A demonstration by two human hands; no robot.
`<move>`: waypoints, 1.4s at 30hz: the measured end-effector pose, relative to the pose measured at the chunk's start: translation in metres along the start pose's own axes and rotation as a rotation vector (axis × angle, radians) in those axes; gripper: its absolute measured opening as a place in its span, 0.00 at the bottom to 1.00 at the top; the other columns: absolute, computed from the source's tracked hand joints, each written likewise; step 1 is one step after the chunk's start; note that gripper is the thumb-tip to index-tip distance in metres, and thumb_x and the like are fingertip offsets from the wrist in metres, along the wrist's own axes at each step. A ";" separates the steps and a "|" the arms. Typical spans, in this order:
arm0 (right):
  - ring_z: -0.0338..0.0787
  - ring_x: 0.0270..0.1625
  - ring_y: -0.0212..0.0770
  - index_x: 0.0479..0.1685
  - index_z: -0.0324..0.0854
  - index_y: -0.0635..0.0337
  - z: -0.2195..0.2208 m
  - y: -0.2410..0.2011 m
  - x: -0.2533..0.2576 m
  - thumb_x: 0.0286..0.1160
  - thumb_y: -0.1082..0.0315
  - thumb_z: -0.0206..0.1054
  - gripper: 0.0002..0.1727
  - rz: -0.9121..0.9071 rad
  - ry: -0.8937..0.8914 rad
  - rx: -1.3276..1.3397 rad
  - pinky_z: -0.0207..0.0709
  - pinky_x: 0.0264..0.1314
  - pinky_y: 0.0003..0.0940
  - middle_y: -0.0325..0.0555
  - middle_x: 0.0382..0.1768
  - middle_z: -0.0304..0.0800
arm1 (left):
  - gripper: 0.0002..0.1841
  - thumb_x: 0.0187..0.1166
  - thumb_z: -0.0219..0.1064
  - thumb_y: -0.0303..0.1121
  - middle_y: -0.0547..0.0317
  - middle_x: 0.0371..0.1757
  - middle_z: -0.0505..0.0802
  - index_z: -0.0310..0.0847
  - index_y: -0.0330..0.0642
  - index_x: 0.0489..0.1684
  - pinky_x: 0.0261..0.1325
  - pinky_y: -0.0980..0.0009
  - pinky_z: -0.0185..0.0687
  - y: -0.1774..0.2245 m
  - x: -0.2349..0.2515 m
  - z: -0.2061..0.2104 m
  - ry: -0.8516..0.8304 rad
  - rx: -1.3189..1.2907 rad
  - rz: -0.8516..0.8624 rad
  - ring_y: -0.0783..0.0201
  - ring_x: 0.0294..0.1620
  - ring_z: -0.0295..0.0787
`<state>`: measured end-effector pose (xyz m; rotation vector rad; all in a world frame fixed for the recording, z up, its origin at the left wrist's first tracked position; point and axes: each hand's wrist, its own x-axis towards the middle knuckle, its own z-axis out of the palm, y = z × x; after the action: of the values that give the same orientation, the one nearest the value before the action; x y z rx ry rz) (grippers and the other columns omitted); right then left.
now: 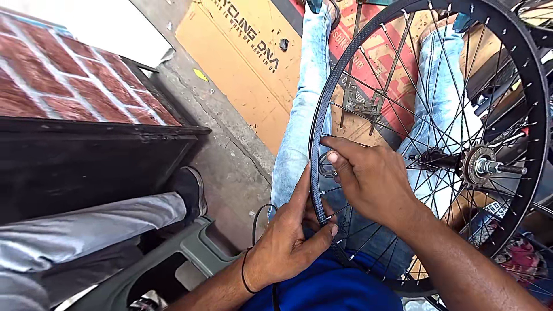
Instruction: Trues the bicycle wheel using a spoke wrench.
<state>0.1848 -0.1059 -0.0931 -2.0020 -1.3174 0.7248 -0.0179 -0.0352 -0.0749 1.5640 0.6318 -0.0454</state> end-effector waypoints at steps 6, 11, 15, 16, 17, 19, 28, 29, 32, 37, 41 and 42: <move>0.80 0.23 0.30 0.78 0.80 0.39 -0.007 0.004 -0.003 0.89 0.50 0.56 0.23 0.026 -0.078 0.139 0.74 0.23 0.38 0.28 0.26 0.85 | 0.53 0.77 0.70 0.34 0.60 0.44 0.92 0.26 0.56 0.97 0.42 0.67 0.96 0.002 0.004 0.002 0.004 -0.001 0.018 0.60 0.39 0.95; 0.84 0.28 0.24 0.71 0.81 0.40 -0.010 0.011 -0.010 0.67 0.51 0.79 0.29 0.039 -0.069 0.238 0.80 0.28 0.32 0.24 0.34 0.90 | 0.54 0.76 0.69 0.33 0.60 0.42 0.91 0.26 0.58 0.97 0.42 0.65 0.97 0.003 0.007 0.006 -0.001 0.003 0.025 0.60 0.38 0.94; 0.87 0.29 0.33 0.70 0.86 0.47 0.006 0.013 -0.010 0.77 0.48 0.68 0.25 -0.100 0.009 0.084 0.79 0.30 0.40 0.32 0.31 0.91 | 0.54 0.75 0.69 0.34 0.59 0.41 0.92 0.27 0.59 0.97 0.41 0.64 0.96 -0.006 0.004 0.005 0.014 -0.013 0.002 0.58 0.37 0.94; 0.88 0.32 0.37 0.71 0.85 0.50 0.011 0.016 -0.011 0.82 0.48 0.64 0.25 -0.165 0.039 0.029 0.80 0.32 0.41 0.35 0.32 0.91 | 0.54 0.75 0.70 0.34 0.59 0.40 0.92 0.27 0.59 0.97 0.41 0.63 0.97 -0.008 0.004 0.005 0.016 -0.020 -0.006 0.57 0.37 0.94; 0.90 0.33 0.39 0.71 0.85 0.52 0.016 0.018 -0.010 0.85 0.50 0.61 0.24 -0.215 0.069 -0.013 0.81 0.33 0.41 0.38 0.32 0.91 | 0.54 0.74 0.70 0.33 0.58 0.40 0.91 0.27 0.59 0.97 0.40 0.63 0.97 -0.009 0.004 0.005 0.026 -0.026 -0.011 0.56 0.36 0.94; 0.91 0.33 0.42 0.67 0.88 0.52 0.021 0.018 -0.008 0.88 0.58 0.57 0.19 -0.225 0.123 -0.040 0.81 0.31 0.41 0.40 0.32 0.92 | 0.54 0.71 0.72 0.34 0.57 0.51 0.91 0.33 0.58 0.97 0.41 0.62 0.97 -0.010 0.004 0.006 0.078 -0.014 0.006 0.55 0.40 0.94; 0.90 0.37 0.36 0.54 0.93 0.39 -0.021 -0.001 0.004 0.90 0.57 0.53 0.18 0.218 -0.223 0.282 0.81 0.37 0.52 0.33 0.34 0.93 | 0.47 0.59 0.72 0.18 0.47 0.73 0.82 0.57 0.44 0.87 0.68 0.50 0.89 0.002 0.021 0.024 0.275 -0.240 0.251 0.46 0.68 0.86; 0.90 0.38 0.37 0.51 0.94 0.40 -0.022 -0.003 0.009 0.89 0.58 0.54 0.18 0.261 -0.282 0.296 0.79 0.38 0.53 0.34 0.34 0.92 | 0.47 0.57 0.73 0.17 0.47 0.72 0.83 0.58 0.46 0.87 0.68 0.50 0.89 0.000 0.021 0.024 0.276 -0.301 0.234 0.46 0.67 0.87; 0.89 0.38 0.34 0.53 0.93 0.41 -0.021 -0.001 0.008 0.88 0.52 0.54 0.18 0.221 -0.346 0.355 0.80 0.40 0.51 0.32 0.33 0.91 | 0.50 0.60 0.73 0.13 0.45 0.73 0.82 0.57 0.49 0.90 0.72 0.49 0.84 -0.003 0.017 0.022 0.230 -0.475 0.226 0.46 0.70 0.85; 0.84 0.29 0.31 0.73 0.84 0.51 -0.019 0.010 -0.016 0.82 0.50 0.68 0.25 -0.041 -0.177 0.261 0.82 0.33 0.39 0.33 0.32 0.89 | 0.49 0.61 0.74 0.16 0.47 0.76 0.80 0.56 0.44 0.91 0.72 0.58 0.84 -0.003 0.019 0.024 0.217 -0.432 0.269 0.51 0.72 0.82; 0.92 0.36 0.37 0.56 0.91 0.54 0.004 0.018 -0.019 0.89 0.50 0.60 0.20 -0.231 0.066 0.026 0.85 0.36 0.40 0.38 0.36 0.94 | 0.46 0.57 0.77 0.21 0.48 0.77 0.79 0.65 0.44 0.87 0.71 0.55 0.85 -0.010 0.019 0.020 0.306 -0.275 0.224 0.49 0.73 0.80; 0.92 0.32 0.38 0.50 0.92 0.53 0.012 0.019 -0.016 0.89 0.49 0.58 0.21 -0.202 0.087 0.012 0.83 0.31 0.40 0.37 0.31 0.93 | 0.46 0.56 0.77 0.21 0.48 0.79 0.77 0.67 0.45 0.86 0.71 0.53 0.85 -0.012 0.018 0.018 0.322 -0.262 0.188 0.47 0.75 0.78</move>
<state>0.1818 -0.1237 -0.1130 -1.8360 -1.4345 0.5447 -0.0017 -0.0464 -0.0948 1.3787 0.7076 0.4222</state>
